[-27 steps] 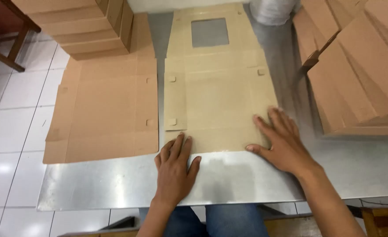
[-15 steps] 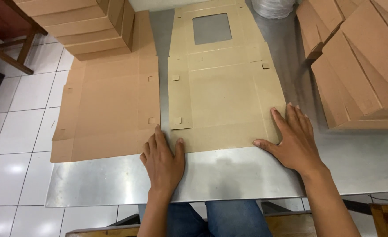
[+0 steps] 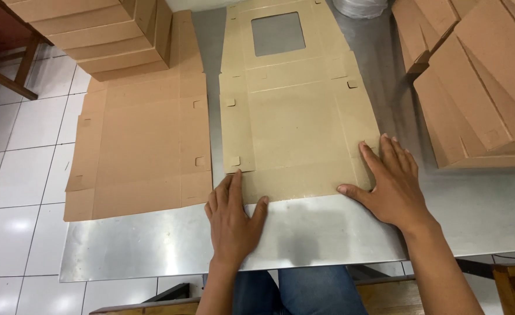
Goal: The person folds and assembles flat cardboard box blanks on a metal table. They fold the side flaps, tuck tabs into slots, and press the seams to form a box with a clear window. The process is repeated for multiple units.
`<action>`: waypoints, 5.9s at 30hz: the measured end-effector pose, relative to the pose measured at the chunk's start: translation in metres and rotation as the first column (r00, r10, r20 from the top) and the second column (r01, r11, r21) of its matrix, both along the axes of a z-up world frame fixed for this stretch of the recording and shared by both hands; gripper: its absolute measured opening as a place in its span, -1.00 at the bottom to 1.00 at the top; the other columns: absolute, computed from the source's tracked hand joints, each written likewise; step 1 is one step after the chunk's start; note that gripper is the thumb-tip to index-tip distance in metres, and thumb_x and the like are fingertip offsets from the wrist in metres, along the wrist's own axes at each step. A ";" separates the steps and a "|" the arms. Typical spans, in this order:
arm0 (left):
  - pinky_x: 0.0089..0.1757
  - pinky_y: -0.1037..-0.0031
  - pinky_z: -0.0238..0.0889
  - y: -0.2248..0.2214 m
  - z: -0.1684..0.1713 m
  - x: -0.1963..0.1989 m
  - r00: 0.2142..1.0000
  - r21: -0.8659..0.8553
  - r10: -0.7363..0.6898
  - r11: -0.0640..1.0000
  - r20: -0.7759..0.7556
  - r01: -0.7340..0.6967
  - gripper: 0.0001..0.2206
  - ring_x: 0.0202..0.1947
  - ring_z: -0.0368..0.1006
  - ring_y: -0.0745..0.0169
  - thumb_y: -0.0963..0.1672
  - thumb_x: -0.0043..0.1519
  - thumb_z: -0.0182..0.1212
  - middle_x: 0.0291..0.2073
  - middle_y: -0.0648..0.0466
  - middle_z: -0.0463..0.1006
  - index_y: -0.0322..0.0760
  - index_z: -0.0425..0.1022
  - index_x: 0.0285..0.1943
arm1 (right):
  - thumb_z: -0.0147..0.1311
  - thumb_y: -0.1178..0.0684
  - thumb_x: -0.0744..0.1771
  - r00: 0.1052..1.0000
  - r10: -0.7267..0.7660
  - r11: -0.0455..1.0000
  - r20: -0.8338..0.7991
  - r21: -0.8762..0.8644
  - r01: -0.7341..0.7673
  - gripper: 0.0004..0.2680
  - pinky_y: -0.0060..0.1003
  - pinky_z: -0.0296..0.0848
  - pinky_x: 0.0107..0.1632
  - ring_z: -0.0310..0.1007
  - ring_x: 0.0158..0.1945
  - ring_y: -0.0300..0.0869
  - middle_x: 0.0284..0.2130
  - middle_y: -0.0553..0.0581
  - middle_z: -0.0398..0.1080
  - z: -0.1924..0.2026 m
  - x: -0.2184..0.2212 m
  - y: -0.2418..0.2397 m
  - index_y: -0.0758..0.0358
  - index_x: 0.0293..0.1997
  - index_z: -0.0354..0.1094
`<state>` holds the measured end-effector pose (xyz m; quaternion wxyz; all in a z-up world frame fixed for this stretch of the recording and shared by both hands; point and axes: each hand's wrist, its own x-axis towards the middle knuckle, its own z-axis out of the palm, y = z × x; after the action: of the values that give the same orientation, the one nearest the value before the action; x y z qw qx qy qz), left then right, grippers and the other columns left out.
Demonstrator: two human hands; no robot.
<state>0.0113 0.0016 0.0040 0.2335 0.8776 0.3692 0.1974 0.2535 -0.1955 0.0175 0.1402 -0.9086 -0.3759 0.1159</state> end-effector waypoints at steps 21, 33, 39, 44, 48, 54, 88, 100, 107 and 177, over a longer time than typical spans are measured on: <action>0.10 0.00 0.09 0.001 0.001 0.002 0.999 0.148 -0.038 0.988 -0.007 0.039 -0.35 0.39 0.11 -0.07 0.15 0.13 0.33 0.43 0.04 0.24 -0.14 0.35 0.34 | 0.01 0.22 0.32 0.899 -0.191 0.722 -0.394 0.564 0.401 -0.58 -0.40 0.38 -0.02 0.38 -0.09 -0.25 0.04 0.06 0.45 0.022 -0.012 -0.001 0.17 0.40 0.29; 0.14 0.01 0.04 0.002 0.005 0.002 0.997 0.106 -0.067 0.992 -0.035 0.070 -0.33 0.41 0.04 -0.09 0.16 0.11 0.34 0.47 0.02 0.14 -0.11 0.32 0.34 | -0.03 0.29 0.39 0.965 -0.081 0.687 -0.248 0.688 0.234 -0.82 -0.32 0.42 0.30 0.47 0.20 -0.15 0.08 0.17 0.50 0.008 -0.005 -0.008 0.30 -0.01 0.52; 0.18 -0.03 -0.02 0.004 0.006 0.002 0.989 0.078 -0.126 0.988 -0.074 0.132 -0.30 0.43 -0.04 -0.14 0.16 0.05 0.42 0.54 0.01 -0.02 -0.02 0.33 0.35 | -0.01 0.30 0.39 0.959 -0.106 0.636 -0.264 0.723 0.269 -0.84 -0.38 0.50 0.19 0.54 0.07 -0.20 -0.07 0.14 0.56 0.001 0.002 -0.012 0.28 -0.06 0.53; 0.15 0.03 -0.04 0.019 -0.001 0.006 0.934 0.251 -0.358 0.904 0.005 0.345 -0.53 0.38 0.14 -0.14 0.03 0.16 0.37 0.42 -0.03 0.23 -0.11 0.41 0.21 | 0.05 0.20 0.40 0.843 -0.232 0.571 -0.486 0.633 0.522 -0.89 -0.41 0.46 0.22 0.52 0.08 -0.27 -0.08 0.05 0.57 0.019 0.003 -0.008 0.20 -0.07 0.53; 0.01 0.21 0.17 0.042 0.012 0.018 0.813 0.350 -0.582 0.763 0.008 0.543 -0.75 0.08 0.44 0.04 -0.12 0.19 0.29 0.09 0.06 0.55 -0.20 0.49 0.04 | 0.00 0.18 0.37 0.764 -0.286 0.642 -0.578 0.477 0.601 -0.84 -0.35 0.36 0.33 0.48 0.20 -0.24 0.01 0.06 0.56 0.047 0.000 -0.004 0.18 -0.03 0.53; -0.25 0.24 0.31 0.064 0.026 0.033 0.781 0.244 -0.618 0.774 0.089 0.585 -0.89 -0.36 0.50 0.04 -0.10 0.34 0.17 -0.38 0.10 0.61 -0.20 0.52 -0.20 | 0.08 -0.05 0.36 0.949 0.093 0.857 0.301 0.462 -0.231 -0.72 0.13 0.05 0.45 0.22 0.40 0.04 0.30 0.14 0.35 0.014 0.026 -0.033 0.18 0.15 0.48; 0.07 0.25 0.15 0.104 0.008 0.063 0.948 0.069 -0.317 0.946 -0.005 0.317 -0.80 0.17 0.34 0.09 -0.01 0.32 0.23 0.04 0.10 0.48 0.05 0.68 0.05 | 0.01 0.22 0.33 0.848 0.424 0.858 0.317 0.158 -0.489 -0.80 0.04 0.39 0.08 0.44 0.07 0.12 -0.05 0.24 0.39 -0.017 -0.037 0.090 0.22 0.06 0.42; 0.06 0.22 0.17 0.106 0.002 0.064 0.946 0.096 -0.323 0.942 0.004 0.322 -0.79 0.19 0.34 0.05 -0.01 0.33 0.20 0.03 0.13 0.49 0.11 0.67 0.06 | -0.12 0.26 0.36 0.722 0.507 0.742 0.471 0.188 -0.644 -0.77 0.14 0.40 0.18 0.42 0.04 0.18 -0.03 0.40 0.35 -0.019 -0.106 0.134 0.54 0.08 0.39; 0.07 0.20 0.18 0.104 0.008 0.065 0.948 0.090 -0.318 0.943 -0.024 0.319 -0.79 0.19 0.35 0.04 -0.04 0.33 0.21 0.05 0.10 0.50 0.07 0.68 0.08 | 0.00 0.20 0.33 0.711 0.415 0.795 0.568 0.153 -0.587 -0.80 0.01 0.41 0.20 0.46 0.02 0.05 -0.13 0.22 0.39 -0.019 -0.084 0.109 0.36 0.02 0.45; 0.19 -0.33 0.01 0.026 0.000 0.015 0.916 0.408 -0.217 0.843 -0.338 0.350 -0.57 0.41 0.14 -0.40 -0.06 0.21 0.11 0.31 -0.21 0.37 -0.24 0.51 0.27 | 0.04 0.20 0.32 0.886 0.083 0.984 0.456 0.104 -0.146 -0.71 -0.23 0.50 0.08 0.50 0.07 -0.04 -0.08 0.08 0.48 -0.010 0.003 -0.001 0.14 0.14 0.55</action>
<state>0.0266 0.0276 0.0043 -0.0083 0.9716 0.2057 0.1167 0.2567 -0.1965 0.0071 0.1036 -0.8754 -0.4580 -0.1151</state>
